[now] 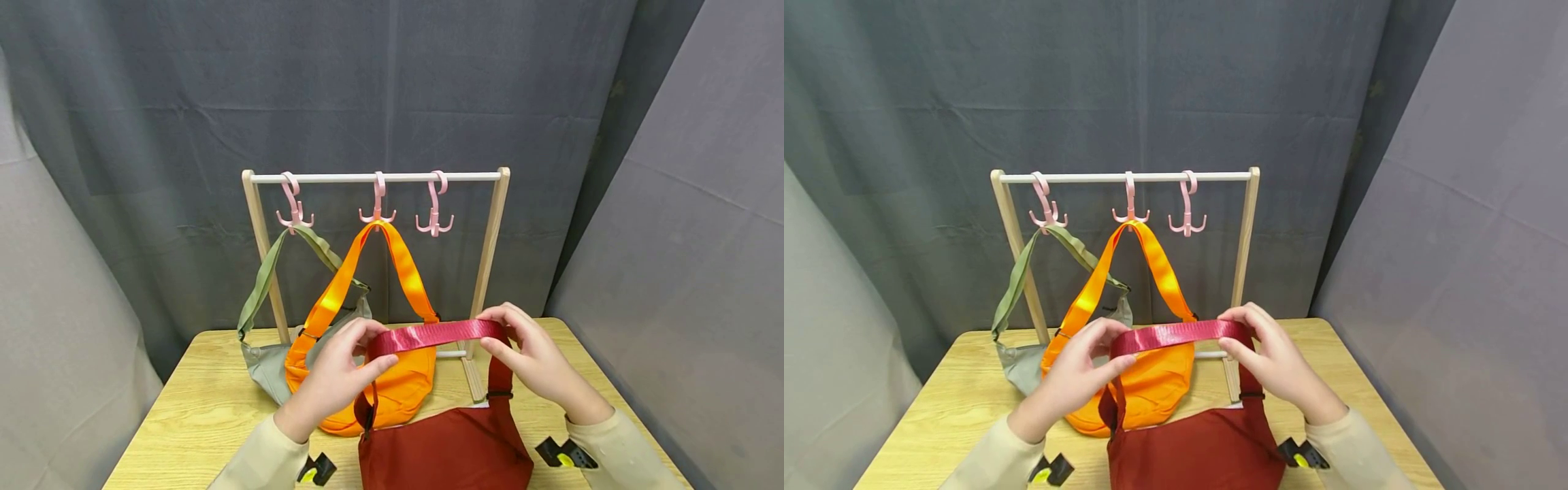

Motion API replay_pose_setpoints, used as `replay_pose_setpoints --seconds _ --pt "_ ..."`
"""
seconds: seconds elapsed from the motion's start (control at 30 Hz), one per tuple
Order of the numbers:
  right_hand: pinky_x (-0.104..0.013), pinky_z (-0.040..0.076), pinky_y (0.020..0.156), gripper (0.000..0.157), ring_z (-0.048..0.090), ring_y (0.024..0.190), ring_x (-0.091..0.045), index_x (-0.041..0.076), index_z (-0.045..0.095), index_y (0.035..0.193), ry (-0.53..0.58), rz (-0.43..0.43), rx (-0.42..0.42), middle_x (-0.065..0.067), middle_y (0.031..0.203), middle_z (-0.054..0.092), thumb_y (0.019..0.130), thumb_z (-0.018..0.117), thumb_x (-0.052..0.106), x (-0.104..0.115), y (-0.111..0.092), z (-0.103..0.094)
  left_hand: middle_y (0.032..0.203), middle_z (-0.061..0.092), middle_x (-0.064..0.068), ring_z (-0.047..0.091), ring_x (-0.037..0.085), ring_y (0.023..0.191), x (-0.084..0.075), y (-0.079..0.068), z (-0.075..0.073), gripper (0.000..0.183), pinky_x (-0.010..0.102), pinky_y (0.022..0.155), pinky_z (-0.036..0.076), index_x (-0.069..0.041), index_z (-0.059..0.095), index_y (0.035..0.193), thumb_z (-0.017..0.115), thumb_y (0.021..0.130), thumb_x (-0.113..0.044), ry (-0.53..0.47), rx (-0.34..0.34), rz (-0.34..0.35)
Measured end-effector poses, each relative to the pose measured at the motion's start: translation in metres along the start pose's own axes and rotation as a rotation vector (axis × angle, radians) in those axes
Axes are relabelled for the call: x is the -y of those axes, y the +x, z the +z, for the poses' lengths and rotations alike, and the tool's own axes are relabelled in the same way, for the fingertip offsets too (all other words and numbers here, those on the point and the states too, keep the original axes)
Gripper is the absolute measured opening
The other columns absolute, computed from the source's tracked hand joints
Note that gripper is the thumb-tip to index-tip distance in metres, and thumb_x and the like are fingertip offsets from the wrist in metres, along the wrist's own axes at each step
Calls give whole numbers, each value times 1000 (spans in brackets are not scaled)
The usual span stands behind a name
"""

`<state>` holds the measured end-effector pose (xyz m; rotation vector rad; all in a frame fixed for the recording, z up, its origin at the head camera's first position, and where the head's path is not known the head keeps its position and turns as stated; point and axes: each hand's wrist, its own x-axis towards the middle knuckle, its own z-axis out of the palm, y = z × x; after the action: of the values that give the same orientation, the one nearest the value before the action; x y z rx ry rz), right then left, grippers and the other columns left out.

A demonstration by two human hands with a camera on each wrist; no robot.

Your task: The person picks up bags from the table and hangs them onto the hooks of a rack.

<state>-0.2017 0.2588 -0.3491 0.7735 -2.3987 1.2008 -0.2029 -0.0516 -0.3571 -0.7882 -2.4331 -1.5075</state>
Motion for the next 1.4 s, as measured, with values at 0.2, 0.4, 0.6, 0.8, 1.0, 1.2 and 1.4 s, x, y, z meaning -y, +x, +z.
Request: replay_pose_setpoints --seconds 0.2,0.4,0.6,0.8,1.0,1.2,1.4 --pt "-20 47 71 22 54 87 -8 19 58 111 33 6 1 5 104 57 92 65 11 1 2 0 101 59 -13 58 6 91 -2 2 -1 33 25 81 53 -26 60 111 75 83 -33 -9 -13 -5" --pt "-21 46 65 26 53 82 -10 14 60 112 47 -3 -35 0 103 56 89 66 4 3 4 2 103 58 -11 57 6 93 -5 3 -3 32 27 82 53 -25 59 113 73 86 -33 -11 -18 6" --pt "-23 43 60 31 51 77 -11 14 59 114 24 7 -52 1 102 56 87 67 1 3 7 1 105 56 -10 55 8 95 -6 5 -4 32 29 82 52 -23 57 115 70 88 -35 -2 -26 7" --pt "-21 45 63 28 51 80 -10 13 59 115 41 13 -45 1 104 56 89 66 4 6 10 0 106 55 -9 55 10 95 -8 9 -7 32 28 81 52 -23 57 116 69 89 -35 -13 -25 9" --pt "-20 47 68 25 52 83 -11 12 58 115 80 13 -49 0 104 56 91 64 5 7 12 0 106 55 -8 54 11 93 -10 10 -8 33 26 73 52 -24 56 116 67 89 -39 -33 -7 -1" --pt "-21 44 64 26 52 79 -9 9 58 114 89 -24 -61 -1 100 57 90 64 0 5 14 -1 104 56 -8 55 11 88 -12 12 -9 30 24 71 51 -26 57 114 67 89 -39 -27 -8 4" --pt "-24 42 59 26 50 75 -9 10 58 114 79 -38 -63 -1 98 56 90 65 2 6 16 -3 103 57 -8 55 12 88 -12 16 -9 28 24 73 52 -25 57 114 66 90 -36 -33 -3 13"
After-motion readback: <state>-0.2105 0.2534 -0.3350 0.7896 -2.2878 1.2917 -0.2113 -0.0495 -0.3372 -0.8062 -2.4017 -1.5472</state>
